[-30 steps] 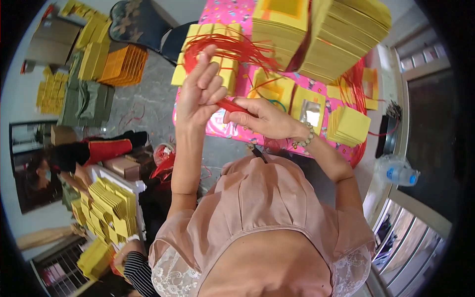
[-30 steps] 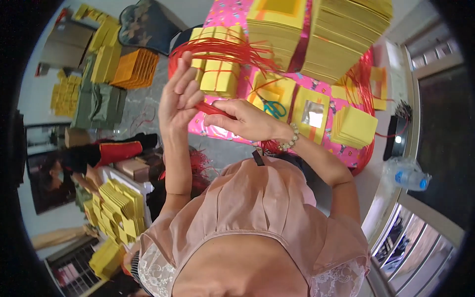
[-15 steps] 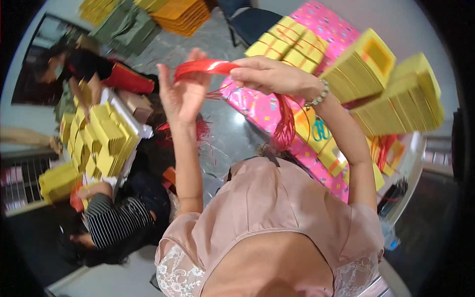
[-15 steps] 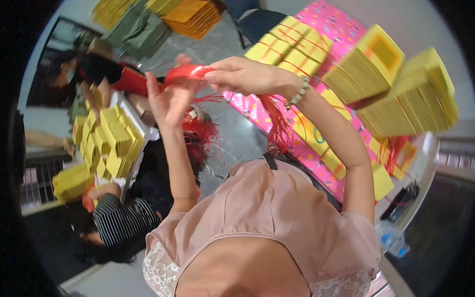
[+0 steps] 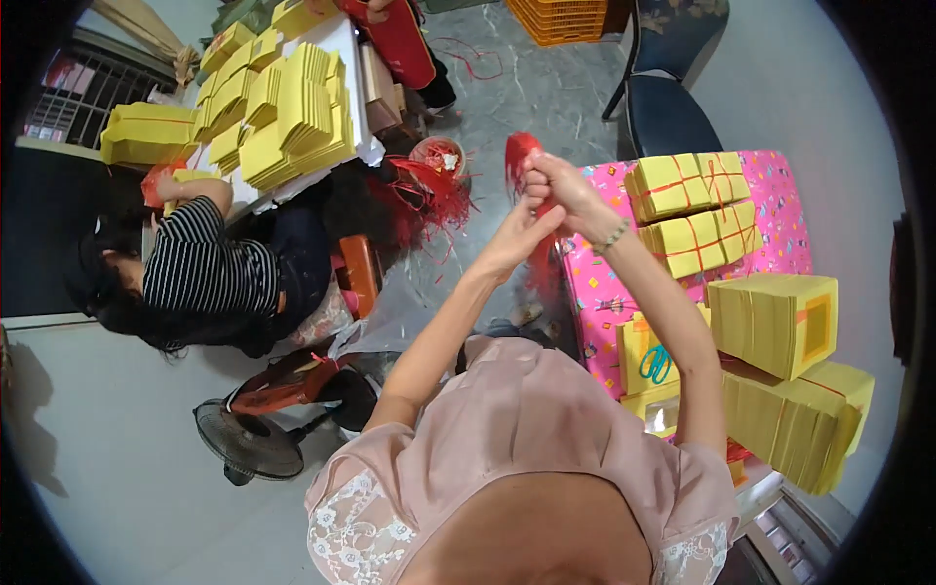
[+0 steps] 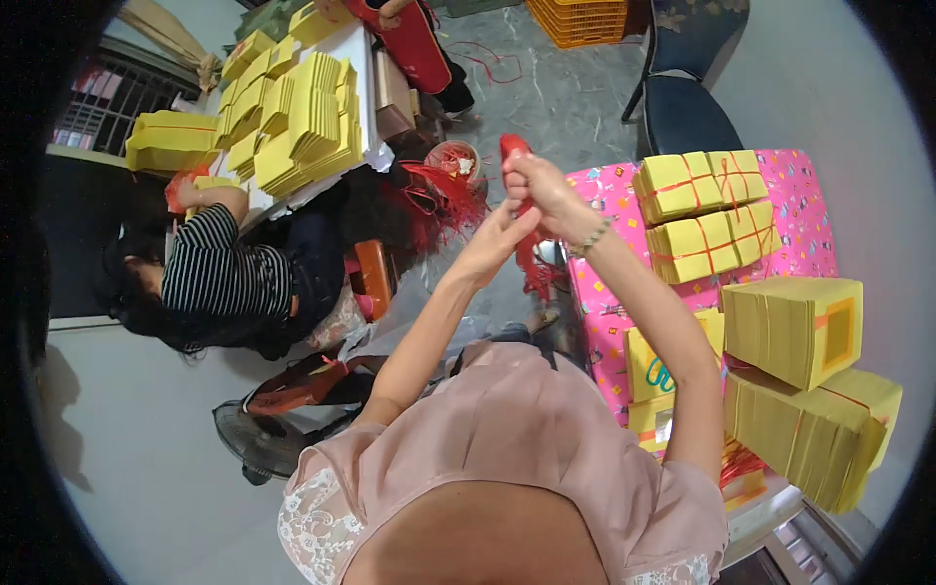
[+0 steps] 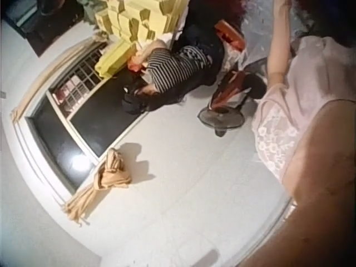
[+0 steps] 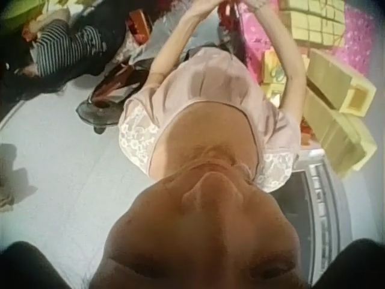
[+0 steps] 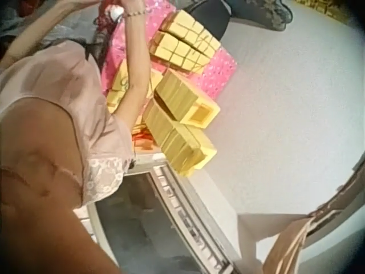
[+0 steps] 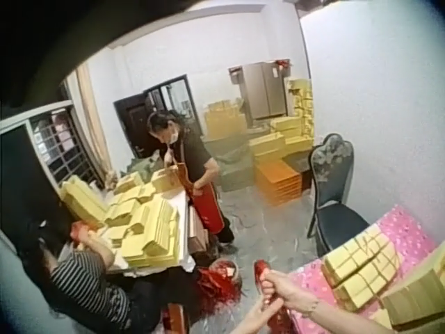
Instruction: Folding and bundling joss paper with red ribbons
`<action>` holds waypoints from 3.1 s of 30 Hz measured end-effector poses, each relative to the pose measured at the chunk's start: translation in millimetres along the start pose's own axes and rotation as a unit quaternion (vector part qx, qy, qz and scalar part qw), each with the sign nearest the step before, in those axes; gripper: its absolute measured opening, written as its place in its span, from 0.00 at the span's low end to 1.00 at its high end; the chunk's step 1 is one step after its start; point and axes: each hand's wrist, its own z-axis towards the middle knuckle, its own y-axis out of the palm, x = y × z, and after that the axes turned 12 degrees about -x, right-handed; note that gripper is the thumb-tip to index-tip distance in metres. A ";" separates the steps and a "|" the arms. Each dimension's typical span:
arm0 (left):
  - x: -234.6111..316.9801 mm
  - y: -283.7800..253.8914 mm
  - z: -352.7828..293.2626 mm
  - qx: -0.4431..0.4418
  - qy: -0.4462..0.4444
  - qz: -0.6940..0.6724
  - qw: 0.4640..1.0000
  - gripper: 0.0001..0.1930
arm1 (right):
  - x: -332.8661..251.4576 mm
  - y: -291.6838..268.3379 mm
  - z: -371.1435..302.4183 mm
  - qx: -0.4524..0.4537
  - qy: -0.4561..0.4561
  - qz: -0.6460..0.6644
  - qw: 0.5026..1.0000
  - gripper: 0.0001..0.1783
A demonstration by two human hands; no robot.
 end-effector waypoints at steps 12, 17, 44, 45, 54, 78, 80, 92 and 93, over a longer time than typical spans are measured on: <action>22.6 -80.3 20.8 -0.016 -0.071 0.277 0.958 0.14 | -9.7 -65.6 18.7 0.061 -0.076 -0.526 0.845 0.21; 82.2 -88.2 35.3 -0.157 -0.189 0.183 0.952 0.12 | -41.7 -2.7 -3.5 0.072 -0.326 -0.752 0.568 0.32; 56.0 -63.3 59.8 -0.177 -0.242 0.060 0.952 0.10 | -17.0 18.7 -24.3 -0.068 -0.064 -0.006 0.996 0.20; 53.3 -65.0 60.7 -0.179 -0.241 0.062 0.952 0.10 | -14.4 25.4 -24.9 -0.050 -0.101 0.022 0.993 0.20; 43.5 -78.4 59.4 -0.384 -0.214 0.025 0.898 0.23 | -19.1 12.9 -36.4 0.017 -0.315 0.065 0.947 0.20; 20.9 -53.1 64.0 -0.275 0.015 0.529 0.803 0.16 | -18.8 -5.0 -44.8 0.115 -0.260 -0.465 0.838 0.35; 28.9 -68.5 69.9 -0.301 -0.049 0.551 0.777 0.13 | -24.3 -18.4 -53.6 -0.009 -0.078 -0.597 0.798 0.36; 49.9 -59.1 74.1 -0.281 -0.012 0.441 0.852 0.19 | 8.5 -33.7 -59.7 -0.019 0.074 -0.282 0.956 0.21; 53.0 -52.4 70.1 -0.292 -0.021 0.414 0.862 0.19 | 10.5 -30.0 -61.6 -0.047 0.047 -0.343 0.937 0.23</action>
